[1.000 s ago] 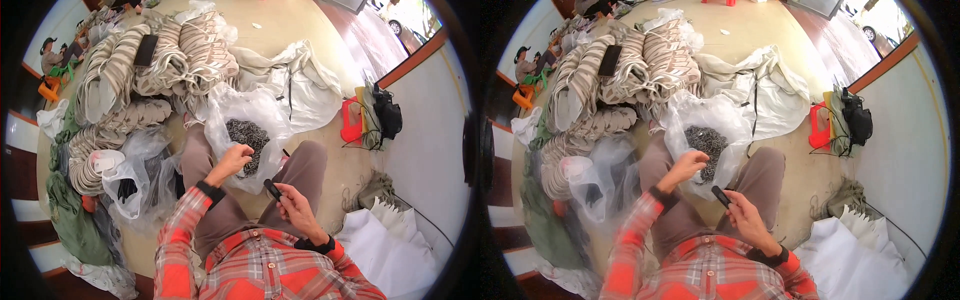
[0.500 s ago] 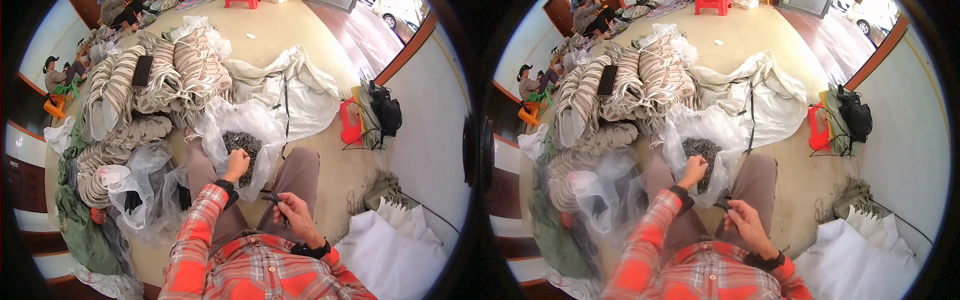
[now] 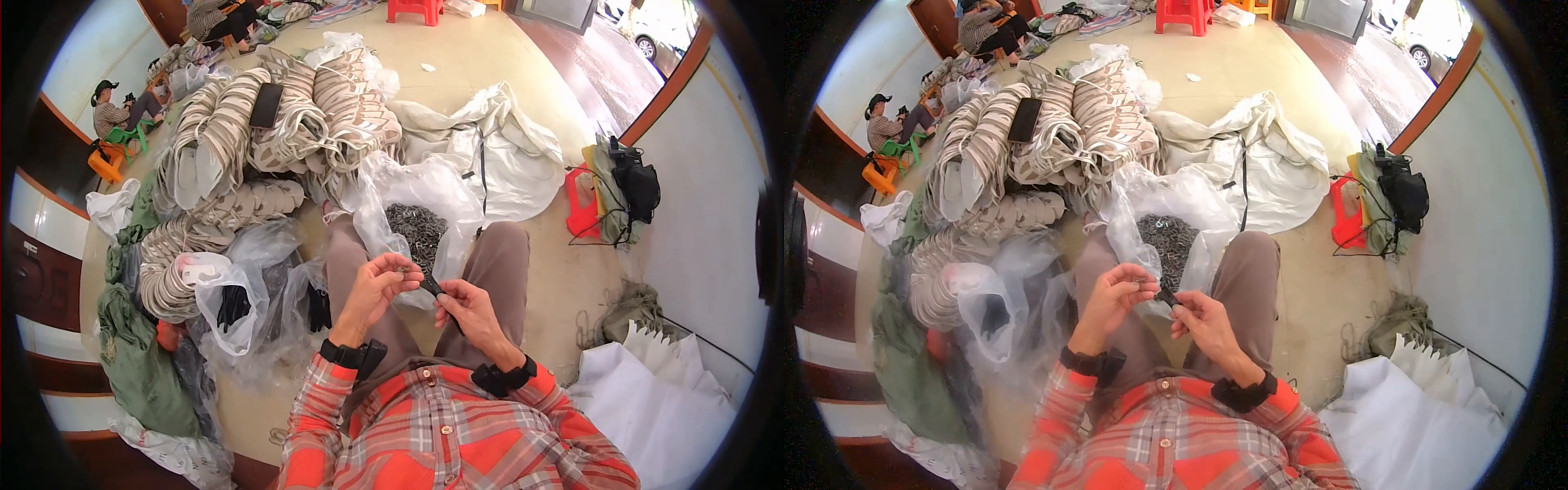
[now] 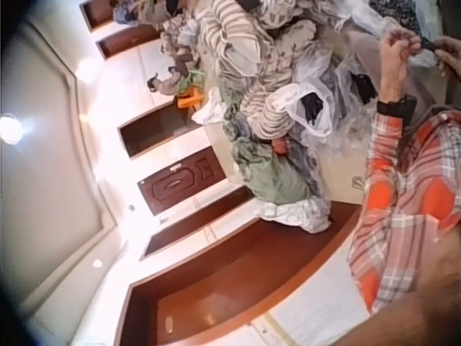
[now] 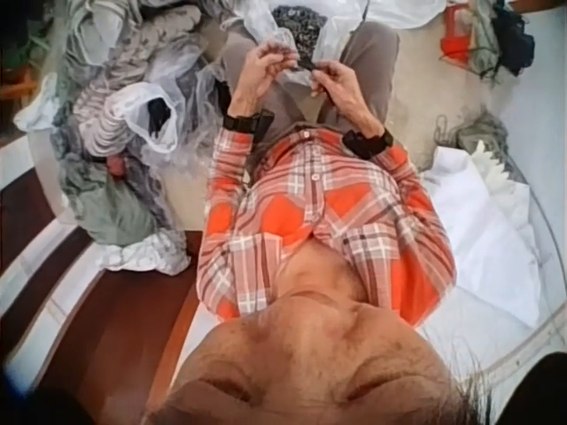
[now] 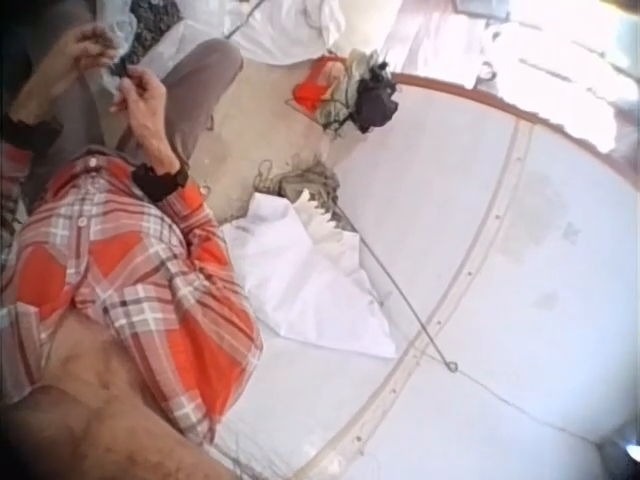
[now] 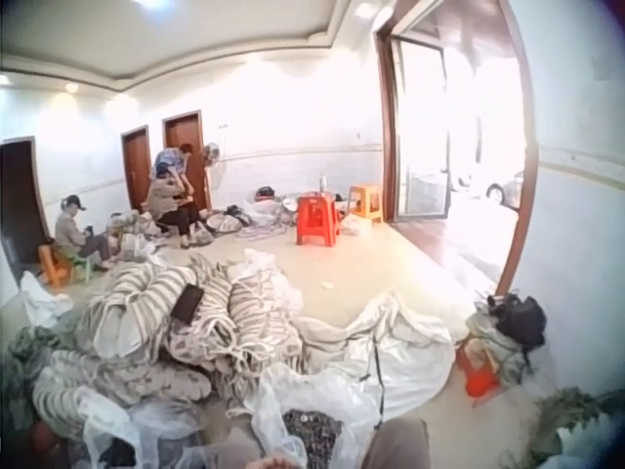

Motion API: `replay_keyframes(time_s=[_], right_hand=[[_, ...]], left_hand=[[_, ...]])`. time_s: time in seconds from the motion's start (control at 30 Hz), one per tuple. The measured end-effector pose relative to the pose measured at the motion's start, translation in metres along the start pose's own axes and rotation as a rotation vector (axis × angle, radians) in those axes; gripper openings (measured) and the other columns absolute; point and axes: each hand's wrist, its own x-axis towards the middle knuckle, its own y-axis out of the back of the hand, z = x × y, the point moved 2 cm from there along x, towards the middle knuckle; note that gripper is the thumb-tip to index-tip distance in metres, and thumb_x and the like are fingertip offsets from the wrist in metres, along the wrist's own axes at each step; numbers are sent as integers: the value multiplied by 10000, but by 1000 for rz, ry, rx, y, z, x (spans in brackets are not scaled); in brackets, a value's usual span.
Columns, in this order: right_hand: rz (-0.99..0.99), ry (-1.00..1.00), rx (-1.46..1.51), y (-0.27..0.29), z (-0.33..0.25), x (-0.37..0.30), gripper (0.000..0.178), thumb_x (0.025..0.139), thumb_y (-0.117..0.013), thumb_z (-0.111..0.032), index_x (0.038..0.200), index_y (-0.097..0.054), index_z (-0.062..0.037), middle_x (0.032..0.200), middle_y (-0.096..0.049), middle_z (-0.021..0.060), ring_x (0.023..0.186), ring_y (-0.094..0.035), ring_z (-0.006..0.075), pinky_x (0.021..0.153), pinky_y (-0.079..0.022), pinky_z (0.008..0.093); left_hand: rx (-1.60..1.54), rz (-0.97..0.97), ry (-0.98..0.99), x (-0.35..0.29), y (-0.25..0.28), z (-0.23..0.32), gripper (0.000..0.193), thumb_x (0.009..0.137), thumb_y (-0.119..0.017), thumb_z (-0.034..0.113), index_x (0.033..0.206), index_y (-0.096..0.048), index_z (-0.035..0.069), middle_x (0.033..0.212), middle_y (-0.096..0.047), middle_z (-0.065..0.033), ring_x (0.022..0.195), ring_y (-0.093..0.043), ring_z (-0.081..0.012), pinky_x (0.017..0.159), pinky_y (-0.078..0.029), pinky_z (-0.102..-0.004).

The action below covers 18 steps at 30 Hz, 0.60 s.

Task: Assembling black plastic buckles or fasteners onto shoe components while sitting in a factory setting.

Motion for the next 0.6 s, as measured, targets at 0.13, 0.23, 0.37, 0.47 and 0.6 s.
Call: replay_keyframes(time_s=[0.13, 0.23, 0.37, 0.47, 0.6], right_hand=[[32, -7, -37, 0, -2, -8, 247, 881, -524, -69, 1101, -518, 41, 785, -580, 69, 623, -567, 109, 525, -495, 236], [3, -42, -91, -2, -13, -14, 245, 886, -523, -88, 1104, -524, 24, 764, -573, 48, 594, -548, 83, 471, -459, 214], [-81, -77, -107, 1, -8, -15, 239, 893, -524, -119, 1096, -537, 5, 735, -565, 25, 564, -520, 51, 427, -393, 179], [-125, -125, -17, 1, -8, -16, 239, 885, -545, -124, 1086, -543, 5, 735, -570, 26, 555, -506, 46, 427, -375, 169], [-200, -201, 56, -5, -15, -18, 242, 877, -563, -124, 1075, -547, 14, 743, -576, 26, 547, -487, 37, 426, -357, 164]], left_hand=[[-2, 57, 6, -19, -8, -2, 229, 858, -521, 28, 1066, -536, -69, 1050, -592, -165, 955, -606, -225, 829, -503, -290], [73, 84, 50, -30, -13, -3, 226, 870, -518, 38, 1065, -543, -74, 1060, -589, -165, 949, -607, -228, 828, -504, -294], [97, 131, -22, -43, -5, -5, 215, 861, -521, 14, 1053, -548, -78, 1043, -598, -155, 946, -607, -231, 838, -499, -301], [124, 178, -62, -50, -6, -1, 220, 838, -546, -8, 1049, -554, -70, 1024, -605, -146, 959, -601, -222, 835, -497, -302], [134, 152, -73, -57, -9, -3, 238, 796, -587, -29, 1033, -569, -45, 1000, -615, -130, 905, -601, -188, 808, -492, -296]])
